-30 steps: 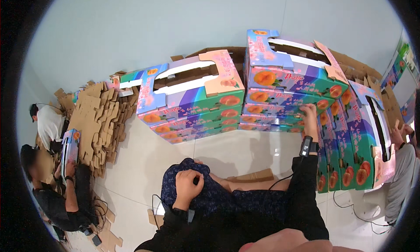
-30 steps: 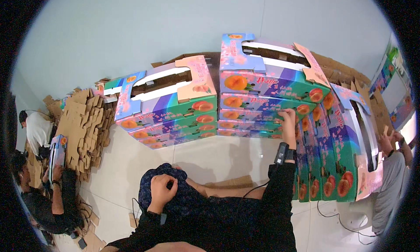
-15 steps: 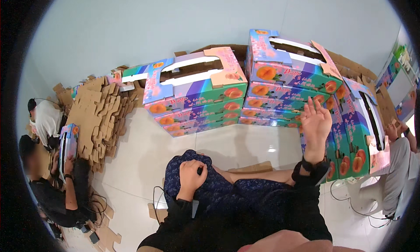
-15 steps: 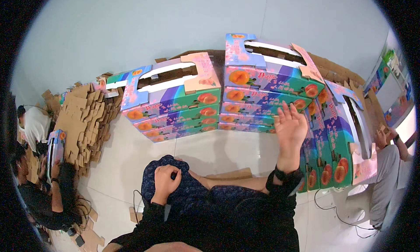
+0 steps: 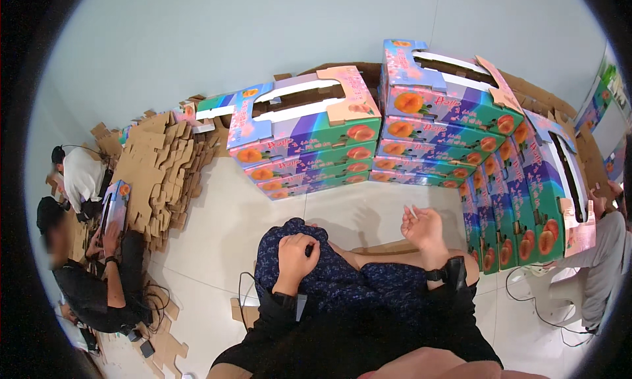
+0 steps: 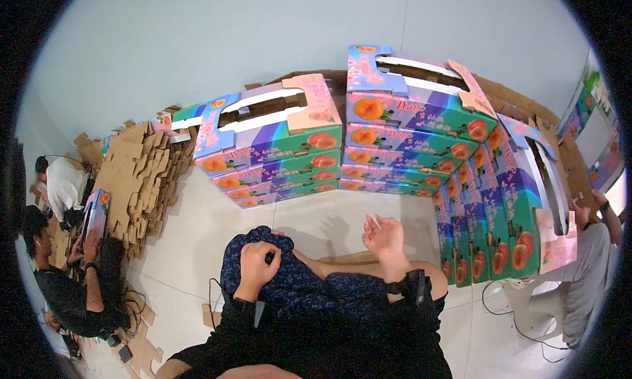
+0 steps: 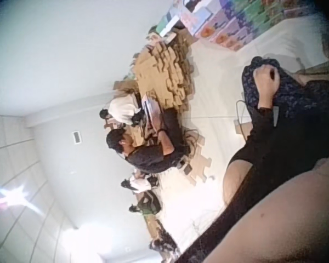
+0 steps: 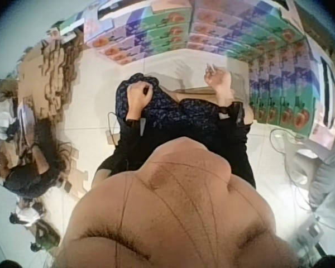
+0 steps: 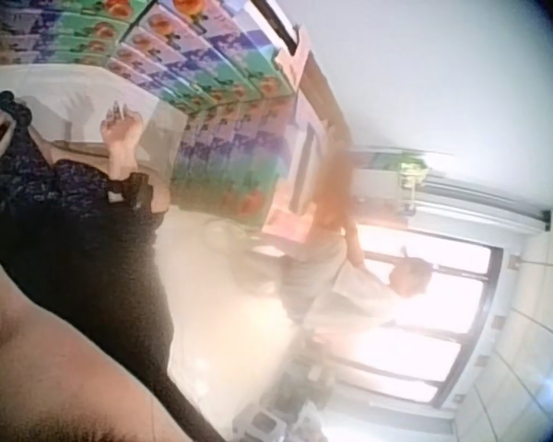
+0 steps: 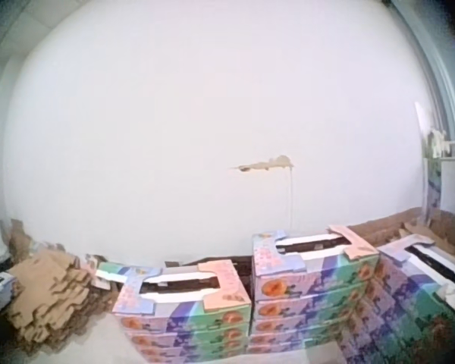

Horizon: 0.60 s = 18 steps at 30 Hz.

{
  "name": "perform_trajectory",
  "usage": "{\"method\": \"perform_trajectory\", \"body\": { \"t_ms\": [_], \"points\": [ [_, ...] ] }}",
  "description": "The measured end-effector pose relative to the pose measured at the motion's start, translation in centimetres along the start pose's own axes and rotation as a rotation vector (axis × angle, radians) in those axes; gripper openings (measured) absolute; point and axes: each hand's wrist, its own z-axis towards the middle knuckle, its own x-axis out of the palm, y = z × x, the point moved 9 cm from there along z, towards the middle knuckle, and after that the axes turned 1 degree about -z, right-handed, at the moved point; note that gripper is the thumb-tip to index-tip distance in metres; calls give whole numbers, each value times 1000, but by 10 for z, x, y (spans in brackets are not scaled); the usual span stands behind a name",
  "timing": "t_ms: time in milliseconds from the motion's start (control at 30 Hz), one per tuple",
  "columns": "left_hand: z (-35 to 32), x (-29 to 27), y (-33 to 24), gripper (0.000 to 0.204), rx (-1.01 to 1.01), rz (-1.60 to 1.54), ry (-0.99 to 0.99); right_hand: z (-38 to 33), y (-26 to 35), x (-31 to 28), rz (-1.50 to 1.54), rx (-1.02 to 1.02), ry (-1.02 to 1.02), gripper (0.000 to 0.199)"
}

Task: The person is sitting on the floor folding and stacking cardboard fruit boxes.

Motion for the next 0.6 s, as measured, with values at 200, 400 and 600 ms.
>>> {"method": "perform_trajectory", "body": {
  "t_ms": [200, 400, 600],
  "points": [
    [-1, -1, 2, 6, -33, 61, 32, 6, 4, -9, -104, -143, -57, 24],
    [4, 4, -2, 6, -35, 79, 38, 6, 11, -9, -84, -149, -48, 24],
    [-1, 0, 0, 6, -33, 72, 24, 0, -1, -6, -72, -100, -16, 25]
  ]
}}
